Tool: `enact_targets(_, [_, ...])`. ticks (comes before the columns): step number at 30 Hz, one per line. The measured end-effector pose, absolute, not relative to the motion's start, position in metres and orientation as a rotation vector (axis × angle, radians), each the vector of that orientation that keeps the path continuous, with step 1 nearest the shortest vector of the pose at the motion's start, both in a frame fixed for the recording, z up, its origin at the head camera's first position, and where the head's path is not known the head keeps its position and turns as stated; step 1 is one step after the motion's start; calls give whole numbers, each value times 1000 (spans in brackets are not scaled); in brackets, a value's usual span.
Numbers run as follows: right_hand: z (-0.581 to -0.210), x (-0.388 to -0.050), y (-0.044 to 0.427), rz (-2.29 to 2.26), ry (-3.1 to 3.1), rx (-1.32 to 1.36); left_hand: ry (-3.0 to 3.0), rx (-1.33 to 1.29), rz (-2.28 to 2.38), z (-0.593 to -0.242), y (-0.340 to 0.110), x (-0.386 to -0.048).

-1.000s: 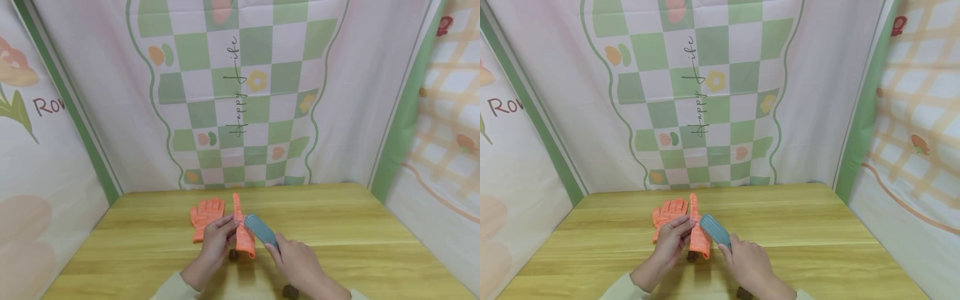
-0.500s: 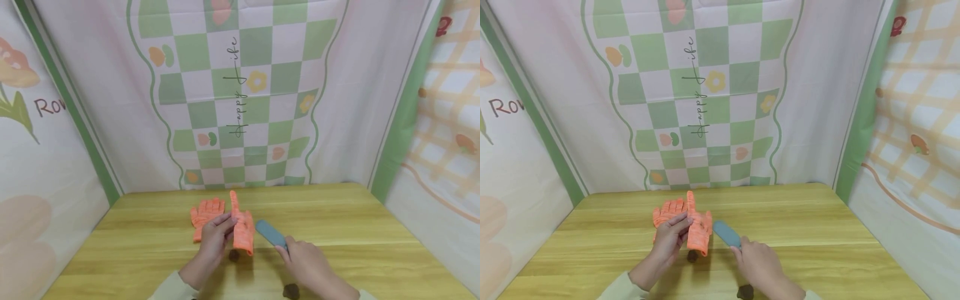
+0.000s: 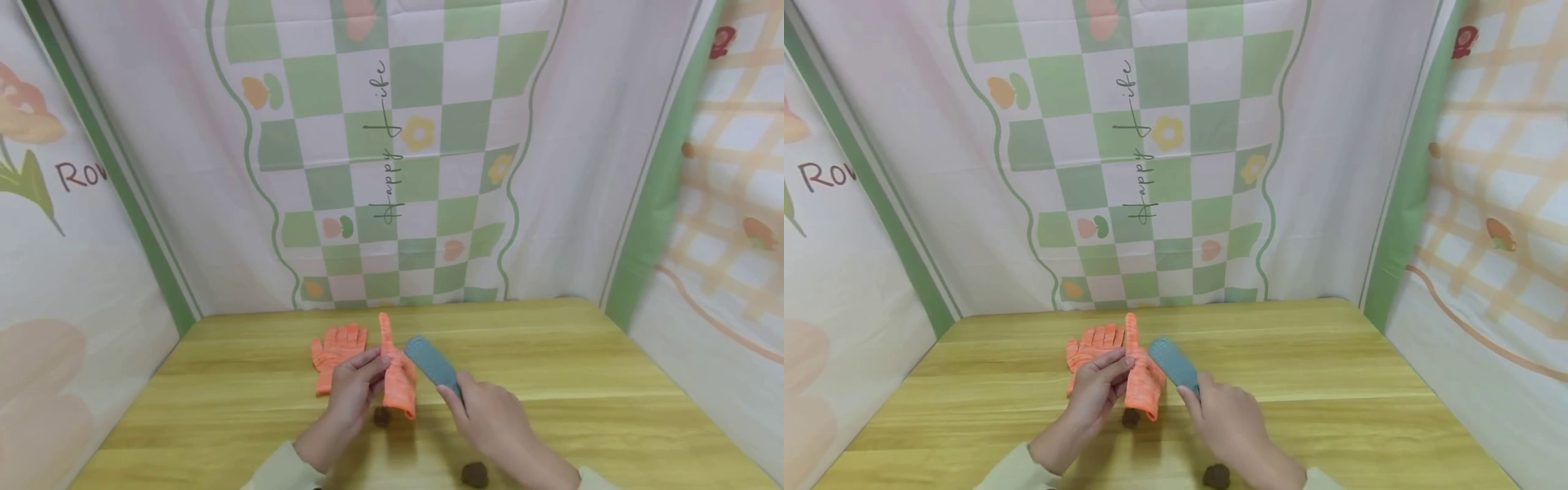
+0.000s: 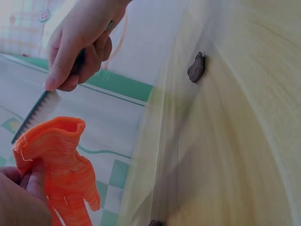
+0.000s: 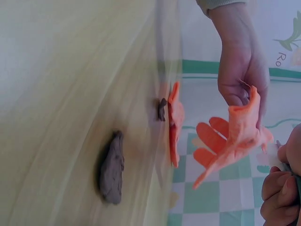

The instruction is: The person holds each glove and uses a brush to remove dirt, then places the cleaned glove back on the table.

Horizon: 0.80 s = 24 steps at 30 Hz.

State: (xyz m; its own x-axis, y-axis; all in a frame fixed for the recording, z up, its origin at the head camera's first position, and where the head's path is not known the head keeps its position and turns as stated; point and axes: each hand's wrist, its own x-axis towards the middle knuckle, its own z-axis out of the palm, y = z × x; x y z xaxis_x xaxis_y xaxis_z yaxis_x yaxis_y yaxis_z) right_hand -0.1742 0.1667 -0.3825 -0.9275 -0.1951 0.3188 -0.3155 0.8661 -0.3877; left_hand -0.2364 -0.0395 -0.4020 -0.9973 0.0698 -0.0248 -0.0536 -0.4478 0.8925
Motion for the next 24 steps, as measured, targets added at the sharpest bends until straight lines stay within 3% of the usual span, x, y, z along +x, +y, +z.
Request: enact_targets(24, [-392,-173,162,556,-2811,397,1554,-24,2641,-401,-37,-235])
